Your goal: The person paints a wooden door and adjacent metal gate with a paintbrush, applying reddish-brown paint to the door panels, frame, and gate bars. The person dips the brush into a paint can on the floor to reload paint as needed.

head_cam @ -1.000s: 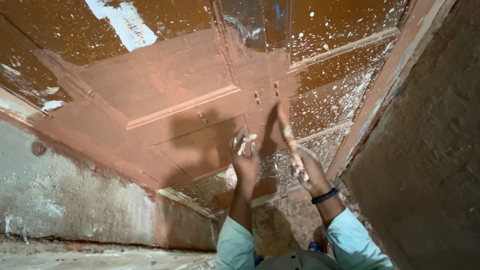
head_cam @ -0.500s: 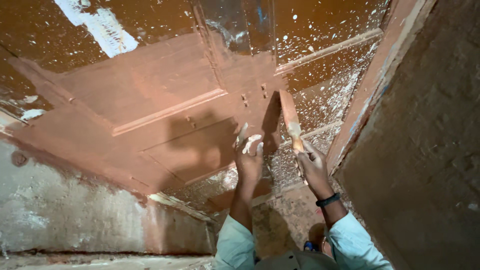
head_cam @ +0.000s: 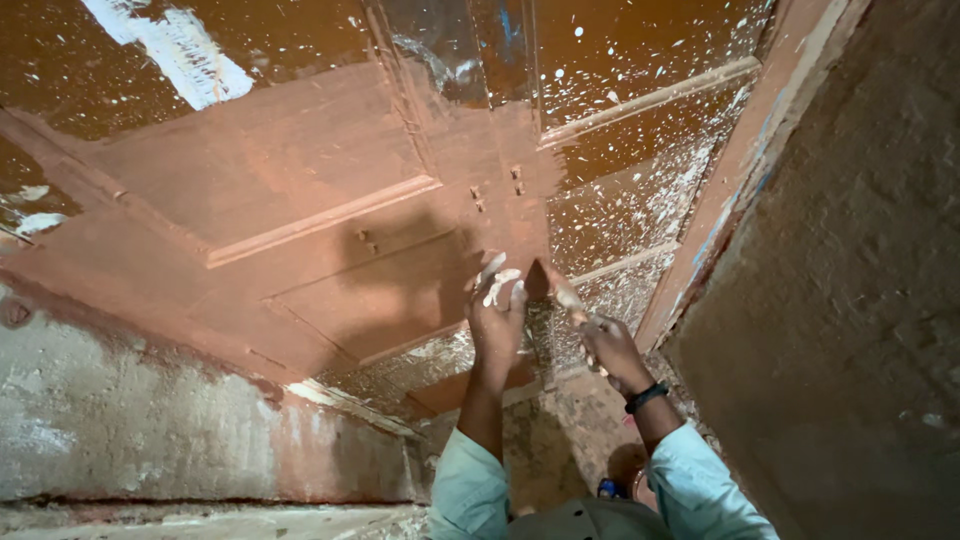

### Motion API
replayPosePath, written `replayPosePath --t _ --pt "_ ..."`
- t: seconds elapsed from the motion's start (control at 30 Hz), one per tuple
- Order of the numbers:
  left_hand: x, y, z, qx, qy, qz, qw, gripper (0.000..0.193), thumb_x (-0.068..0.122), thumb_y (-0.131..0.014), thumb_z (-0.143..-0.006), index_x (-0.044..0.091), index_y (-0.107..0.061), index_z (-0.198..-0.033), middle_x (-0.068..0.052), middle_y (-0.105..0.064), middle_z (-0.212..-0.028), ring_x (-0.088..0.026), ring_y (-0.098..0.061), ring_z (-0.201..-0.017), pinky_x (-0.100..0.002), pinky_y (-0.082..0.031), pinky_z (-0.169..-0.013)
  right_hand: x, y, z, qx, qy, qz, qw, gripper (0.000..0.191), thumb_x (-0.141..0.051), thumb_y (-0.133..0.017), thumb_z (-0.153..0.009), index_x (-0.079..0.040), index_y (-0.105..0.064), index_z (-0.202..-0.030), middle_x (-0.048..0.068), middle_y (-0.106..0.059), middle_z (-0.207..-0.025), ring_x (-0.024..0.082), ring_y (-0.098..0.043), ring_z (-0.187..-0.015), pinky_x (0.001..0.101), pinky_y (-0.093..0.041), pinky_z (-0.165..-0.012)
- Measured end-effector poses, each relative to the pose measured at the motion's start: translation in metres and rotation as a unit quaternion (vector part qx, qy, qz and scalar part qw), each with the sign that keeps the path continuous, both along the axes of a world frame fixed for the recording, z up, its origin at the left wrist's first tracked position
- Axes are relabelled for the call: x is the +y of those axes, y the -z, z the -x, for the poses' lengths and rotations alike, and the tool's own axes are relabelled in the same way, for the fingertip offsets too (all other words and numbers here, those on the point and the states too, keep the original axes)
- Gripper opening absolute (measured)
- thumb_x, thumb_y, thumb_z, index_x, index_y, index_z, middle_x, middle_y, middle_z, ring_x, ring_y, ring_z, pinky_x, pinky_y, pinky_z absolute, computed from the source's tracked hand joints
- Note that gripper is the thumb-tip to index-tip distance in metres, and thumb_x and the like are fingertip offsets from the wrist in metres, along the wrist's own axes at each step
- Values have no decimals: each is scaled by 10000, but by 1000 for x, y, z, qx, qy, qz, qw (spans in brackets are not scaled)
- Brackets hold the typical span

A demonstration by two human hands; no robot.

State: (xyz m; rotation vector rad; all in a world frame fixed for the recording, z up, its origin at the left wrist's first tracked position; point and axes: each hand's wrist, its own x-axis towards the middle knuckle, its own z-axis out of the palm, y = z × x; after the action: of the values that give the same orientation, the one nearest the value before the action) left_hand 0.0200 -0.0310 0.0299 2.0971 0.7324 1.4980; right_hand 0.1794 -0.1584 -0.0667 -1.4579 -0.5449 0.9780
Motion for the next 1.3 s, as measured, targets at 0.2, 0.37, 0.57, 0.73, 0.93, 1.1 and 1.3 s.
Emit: replayPosePath --t 0.2,0.37,0.57,0.73,0.93,1.1,1.3 --pt "-1 -4 -2 -25 10 234 972 451 14 -614 -874 98 -684 -1312 -137 -710 -1278 -250 -735 -1127 -341 -598 -973 -9 -53 -5 63 -11 -123 990 439 -200 -573 -983 -81 -574 -1406 -16 -582 -669 62 -500 -485 215 -415 -409" --pt "3 8 -2 -8 1 81 997 310 -8 -729 -839 55 -707 -1143 -159 -682 -1350 -310 -648 -1250 -406 -516 -1082 -7 -56 -1 -40 17 -110 993 534 -184 -593 -981 -39 -519 -1490 -31 -596 -707 44 -498 -506 206 -402 -418" --pt "9 21 -7 28 -6 7 1000 274 20 -786 -804 67 -722 -1066 -164 -655 -1359 -388 -567 -1335 -485 -445 -1136 -3 -5 1 -81 12 80 993 573 -217 -672 -937 -48 -538 -1468 25 -599 -626 109 -478 -442 275 -381 -401" --pt "10 22 -8 44 1 -2 999 293 49 -788 -817 58 -700 -1097 -196 -622 -1386 -406 -535 -1365 -494 -421 -1149 -5 7 4 -116 5 107 987 578 -227 -726 -919 -26 -592 -1444 39 -578 -597 104 -474 -442 286 -383 -412" --pt "8 17 -6 62 14 13 998 272 85 -756 -850 36 -698 -1111 -235 -603 -1397 -424 -531 -1372 -498 -404 -1164 0 -16 -4 -108 17 19 994 597 -200 -666 -942 -52 -509 -1498 -7 -612 -670 66 -467 -472 248 -380 -414" --pt "5 13 -5 63 7 10 998 276 95 -735 -861 9 -690 -1119 -248 -597 -1403 -431 -526 -1360 -497 -403 -1154 -10 -44 0 -20 44 -118 992 558 -167 -655 -949 -10 -545 -1474 -38 -571 -674 41 -455 -485 217 -346 -406" --pt "6 14 -7 68 13 12 998 250 97 -751 -860 21 -708 -1094 -234 -645 -1307 -423 -540 -1336 -504 -411 -1143 -1 -32 3 -86 62 39 994 539 -204 -651 -941 -33 -512 -1434 -64 -674 -767 75 -501 -452 241 -411 -387"
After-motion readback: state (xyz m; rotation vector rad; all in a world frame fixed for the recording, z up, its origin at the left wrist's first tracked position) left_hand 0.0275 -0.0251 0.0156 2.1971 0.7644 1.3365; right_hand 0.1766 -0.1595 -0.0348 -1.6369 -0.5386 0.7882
